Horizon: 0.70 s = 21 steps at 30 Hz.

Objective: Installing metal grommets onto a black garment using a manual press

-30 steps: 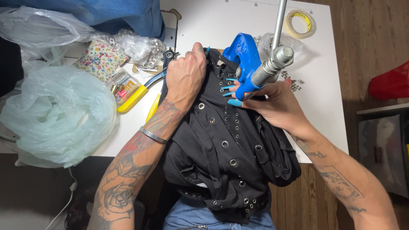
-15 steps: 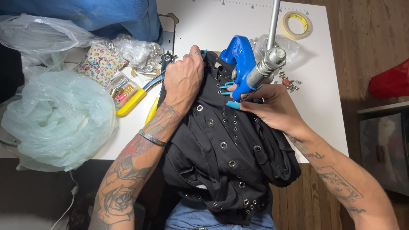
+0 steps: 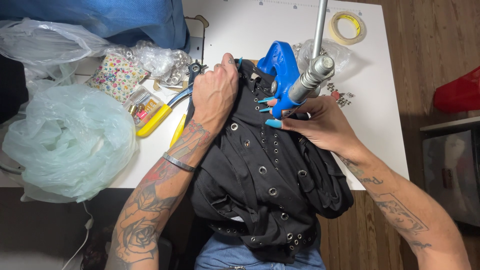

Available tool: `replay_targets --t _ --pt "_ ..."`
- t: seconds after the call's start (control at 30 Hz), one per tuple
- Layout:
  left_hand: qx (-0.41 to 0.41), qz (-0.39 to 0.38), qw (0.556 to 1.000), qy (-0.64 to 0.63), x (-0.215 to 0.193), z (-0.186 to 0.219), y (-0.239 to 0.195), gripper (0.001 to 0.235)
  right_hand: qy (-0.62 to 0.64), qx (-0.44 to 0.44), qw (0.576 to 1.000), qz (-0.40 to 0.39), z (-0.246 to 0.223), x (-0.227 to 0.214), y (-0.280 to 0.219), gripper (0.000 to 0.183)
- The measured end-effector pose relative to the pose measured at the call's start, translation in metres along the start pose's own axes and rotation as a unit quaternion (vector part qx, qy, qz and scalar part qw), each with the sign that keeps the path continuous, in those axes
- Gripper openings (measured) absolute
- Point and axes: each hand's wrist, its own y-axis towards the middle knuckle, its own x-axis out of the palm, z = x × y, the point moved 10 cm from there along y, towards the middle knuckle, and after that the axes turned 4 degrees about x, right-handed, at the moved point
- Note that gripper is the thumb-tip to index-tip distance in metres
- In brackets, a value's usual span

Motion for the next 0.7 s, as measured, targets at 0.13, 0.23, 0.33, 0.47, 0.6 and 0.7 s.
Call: replay_targets --t 0.13,0.23,0.33,0.47,0.6,0.7 --pt "0.002 0.000 1.000 0.002 0.0043 0.0003 -0.0006 0.015 -0.002 -0.001 1.000 0.001 0.0010 0.0001 -0.0002 0.008" --pt "0.000 -0.005 1.000 0.004 0.0054 0.0003 0.0000 0.015 0.007 -0.004 1.000 0.002 0.0002 0.0005 0.0003 0.008" --pt "0.000 -0.013 1.000 0.010 0.0090 -0.0004 -0.0012 0.014 -0.001 -0.006 1.000 0.002 0.0000 0.0002 -0.0002 0.009" --pt "-0.001 -0.010 1.000 0.006 0.0044 0.0002 0.0000 0.014 -0.012 0.006 1.000 -0.005 0.0023 -0.0044 -0.0001 0.009" --pt "-0.002 -0.015 1.000 0.003 0.0065 -0.0003 -0.0002 0.014 -0.020 0.010 1.000 -0.012 0.0089 -0.0051 -0.0005 0.010" --pt "0.000 -0.012 1.000 -0.002 0.0032 -0.0001 -0.0003 0.014 -0.025 0.009 1.000 -0.011 0.0044 -0.0049 -0.0003 0.012"
